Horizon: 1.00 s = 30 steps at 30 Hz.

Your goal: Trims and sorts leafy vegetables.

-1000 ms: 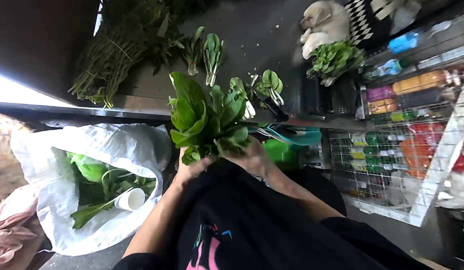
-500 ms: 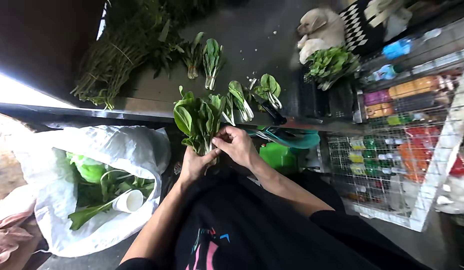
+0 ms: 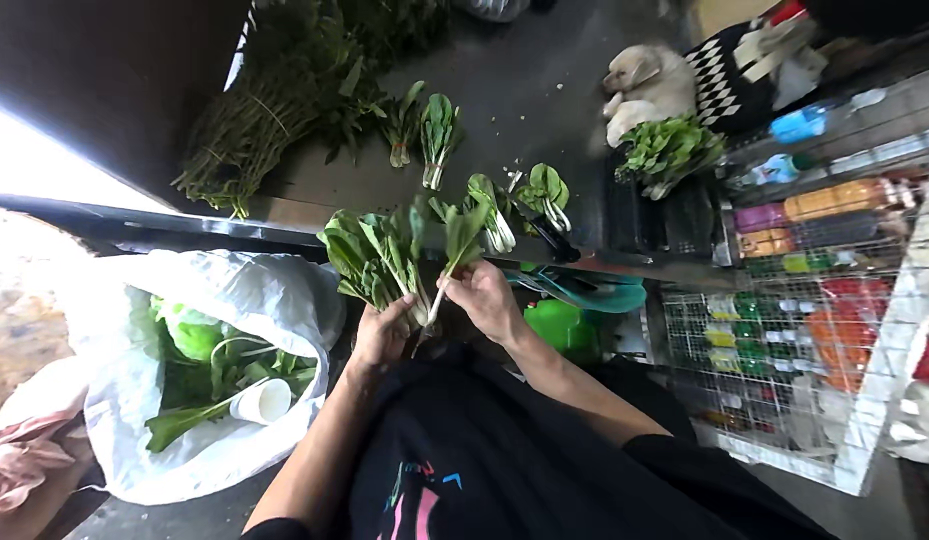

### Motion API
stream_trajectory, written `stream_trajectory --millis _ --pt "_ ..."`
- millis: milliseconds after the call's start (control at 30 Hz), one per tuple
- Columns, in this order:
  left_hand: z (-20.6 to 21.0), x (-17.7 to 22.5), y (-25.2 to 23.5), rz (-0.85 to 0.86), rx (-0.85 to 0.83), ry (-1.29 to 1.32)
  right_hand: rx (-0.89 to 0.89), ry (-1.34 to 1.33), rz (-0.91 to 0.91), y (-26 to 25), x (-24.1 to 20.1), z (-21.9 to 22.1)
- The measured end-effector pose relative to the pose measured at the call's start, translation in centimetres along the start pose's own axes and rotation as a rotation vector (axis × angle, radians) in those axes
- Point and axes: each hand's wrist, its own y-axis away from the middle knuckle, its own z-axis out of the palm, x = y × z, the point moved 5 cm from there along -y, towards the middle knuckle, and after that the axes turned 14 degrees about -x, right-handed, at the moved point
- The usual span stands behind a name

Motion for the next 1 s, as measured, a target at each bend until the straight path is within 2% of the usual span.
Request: stream_trajectory --millis 67,167,300,433,533,600,667,733,767,833,933,1000 --pt "-0.6 0.2 -0.1 0.018 0.041 0.027 -0.044 -0.104 -0.115 0.1 0.2 0.3" --pt "-1.5 0.5 -0.2 0.029 0.085 0.039 -0.140 -0.156 -0.190 0.3 0.1 0.8" --pt "-3.3 1.6 -0.4 0.066 0.216 0.166 -0.160 -0.009 -0.305 1.2 -0.5 1.3" --pt "-5.7 4.2 -0.1 0.175 0.348 0.281 -0.072 0.078 -0.500 2.9 -1.3 0.6" --pt "-5.9 6.9 1.7 0.291 0.278 0.208 -0.091 0.069 -0.528 2.5 -1.8 0.0" --pt "-5.4 8.8 3.8 0.347 0.149 0.111 -0.115 0.079 -0.446 1.7 -1.4 0.5" --pt "-4.8 11.1 6.2 0.422 -0.008 -0.001 -0.159 0.134 -0.283 0.8 -1.5 2.8" --pt "-4.5 13.4 7.9 0.521 -0.082 -0.041 -0.291 0.214 -0.123 -0.7 -2.7 6.6" --pt "-4.7 14.1 9.1 0.558 -0.062 -0.069 -0.393 0.233 -0.063 -1.1 -3.1 8.9" --pt "-5.1 15.3 11.5 0.608 0.010 -0.151 -0.590 0.268 -0.061 -2.2 -3.2 13.8" --pt "-4.5 16.6 15.6 0.658 0.220 -0.373 -0.871 0.442 -0.001 -4.3 -2.7 19.7" --pt "-4.8 16.5 17.8 0.633 0.365 -0.498 -0.926 0.498 -0.059 -5.1 -3.0 21.3"
